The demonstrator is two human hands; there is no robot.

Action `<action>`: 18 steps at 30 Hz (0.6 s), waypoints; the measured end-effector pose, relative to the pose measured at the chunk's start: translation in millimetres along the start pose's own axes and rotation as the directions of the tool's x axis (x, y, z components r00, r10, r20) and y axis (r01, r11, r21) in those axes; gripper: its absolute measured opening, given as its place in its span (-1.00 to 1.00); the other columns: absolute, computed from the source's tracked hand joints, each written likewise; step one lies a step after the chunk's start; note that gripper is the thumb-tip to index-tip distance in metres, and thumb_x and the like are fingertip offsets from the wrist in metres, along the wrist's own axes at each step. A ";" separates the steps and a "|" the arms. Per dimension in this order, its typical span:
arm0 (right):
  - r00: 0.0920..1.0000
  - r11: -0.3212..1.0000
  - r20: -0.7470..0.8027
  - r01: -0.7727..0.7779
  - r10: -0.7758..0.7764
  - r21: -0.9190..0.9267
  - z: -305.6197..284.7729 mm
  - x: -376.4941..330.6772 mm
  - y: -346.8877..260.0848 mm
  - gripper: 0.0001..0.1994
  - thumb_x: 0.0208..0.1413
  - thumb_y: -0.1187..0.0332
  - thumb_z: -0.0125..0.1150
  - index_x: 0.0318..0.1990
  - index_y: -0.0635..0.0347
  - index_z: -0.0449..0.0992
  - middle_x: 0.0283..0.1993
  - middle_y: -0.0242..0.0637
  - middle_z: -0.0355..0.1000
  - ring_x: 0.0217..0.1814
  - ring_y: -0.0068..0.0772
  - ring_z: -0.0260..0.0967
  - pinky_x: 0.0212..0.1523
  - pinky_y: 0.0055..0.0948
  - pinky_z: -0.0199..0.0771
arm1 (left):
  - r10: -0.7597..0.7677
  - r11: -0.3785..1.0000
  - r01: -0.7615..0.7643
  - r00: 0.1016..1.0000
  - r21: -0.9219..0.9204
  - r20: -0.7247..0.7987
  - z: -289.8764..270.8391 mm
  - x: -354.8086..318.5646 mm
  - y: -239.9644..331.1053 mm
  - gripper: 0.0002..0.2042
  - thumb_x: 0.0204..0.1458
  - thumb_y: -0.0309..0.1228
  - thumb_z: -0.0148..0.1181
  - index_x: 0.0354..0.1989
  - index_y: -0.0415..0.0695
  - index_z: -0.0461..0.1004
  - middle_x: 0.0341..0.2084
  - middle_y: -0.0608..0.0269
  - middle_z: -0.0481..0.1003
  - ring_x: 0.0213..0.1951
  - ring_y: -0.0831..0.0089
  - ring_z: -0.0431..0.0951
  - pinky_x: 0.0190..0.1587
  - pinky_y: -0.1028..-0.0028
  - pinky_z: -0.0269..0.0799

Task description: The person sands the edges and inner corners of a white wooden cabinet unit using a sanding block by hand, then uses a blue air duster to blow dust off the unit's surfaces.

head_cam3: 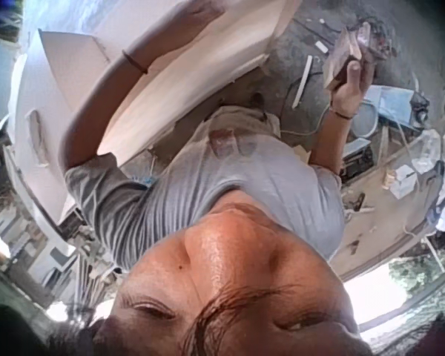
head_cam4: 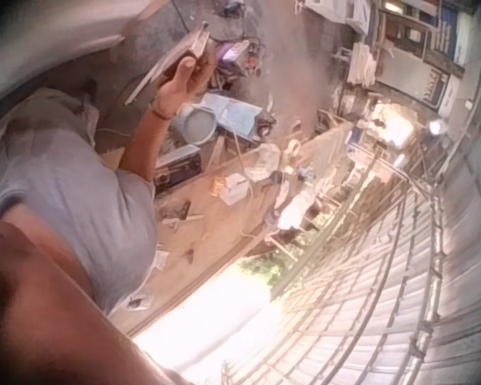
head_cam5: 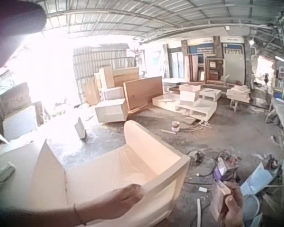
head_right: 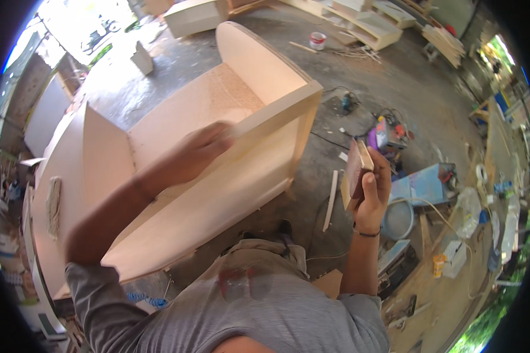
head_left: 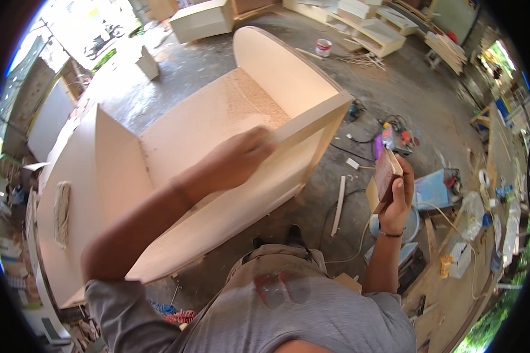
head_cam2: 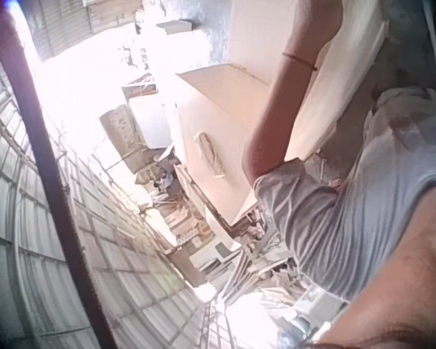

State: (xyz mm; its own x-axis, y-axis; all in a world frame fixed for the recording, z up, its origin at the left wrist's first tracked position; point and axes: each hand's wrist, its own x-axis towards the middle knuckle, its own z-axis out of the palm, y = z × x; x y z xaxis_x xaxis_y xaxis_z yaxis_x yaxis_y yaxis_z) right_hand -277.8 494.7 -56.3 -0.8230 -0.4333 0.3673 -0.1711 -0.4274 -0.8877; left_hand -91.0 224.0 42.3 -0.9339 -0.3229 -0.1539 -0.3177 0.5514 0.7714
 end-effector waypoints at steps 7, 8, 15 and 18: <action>0.999 0.987 -0.008 -0.035 0.037 0.158 -8.2 17.4 12.2 -0.34 0.04 0.17 0.28 0.23 0.22 0.16 0.12 -0.17 0.30 0.17 -0.34 0.23 0.18 -0.39 0.19 | 0.416 0.908 -0.416 0.883 0.051 -0.219 40.6 63.0 63.4 -0.61 0.10 -0.36 0.05 0.06 -0.34 0.31 -0.06 -0.19 0.41 -0.02 0.00 0.43 0.08 0.26 0.31; 0.997 0.986 -0.049 -0.048 0.057 0.160 2.9 22.6 3.2 -0.32 -0.02 0.15 0.33 0.21 0.21 0.17 0.07 -0.22 0.30 0.11 -0.38 0.25 0.15 -0.41 0.21 | 0.518 0.854 -0.511 0.819 0.099 -0.246 45.6 58.6 65.9 -0.59 0.09 -0.37 0.07 0.07 -0.34 0.30 -0.05 -0.20 0.40 0.00 -0.02 0.42 0.09 0.24 0.30; 0.947 0.980 0.272 0.135 -0.171 0.145 88.2 32.3 -17.4 -0.26 -0.23 0.29 0.51 0.08 0.13 0.13 -0.02 -0.33 0.17 -0.06 -0.47 0.21 -0.04 -0.45 0.30 | 0.325 0.945 -0.322 0.909 0.054 -0.260 83.2 -22.8 84.9 -0.24 -0.02 -0.44 0.14 0.30 -0.36 -0.17 0.04 -0.29 0.26 0.08 -0.08 0.33 0.10 0.22 0.29; 0.927 0.959 0.298 0.159 -0.227 0.235 126.4 41.0 -19.2 -0.22 -0.30 0.38 0.56 0.06 0.09 0.09 0.00 -0.31 0.11 -0.06 -0.45 0.20 -0.08 -0.45 0.33 | 0.253 0.960 -0.279 0.878 -0.004 -0.406 75.0 -28.4 83.2 -0.17 -0.10 -0.53 0.13 0.31 -0.35 -0.27 0.02 -0.29 0.25 0.02 -0.13 0.36 0.02 0.20 0.34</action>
State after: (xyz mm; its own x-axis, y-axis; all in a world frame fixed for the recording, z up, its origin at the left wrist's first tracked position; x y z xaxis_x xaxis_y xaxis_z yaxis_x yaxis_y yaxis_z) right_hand -239.8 384.9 10.8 -0.5629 -0.5411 0.6248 -0.1680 -0.6652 -0.7275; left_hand -103.3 336.7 64.5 -0.8337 -0.4564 0.3109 -0.0441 0.6163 0.7862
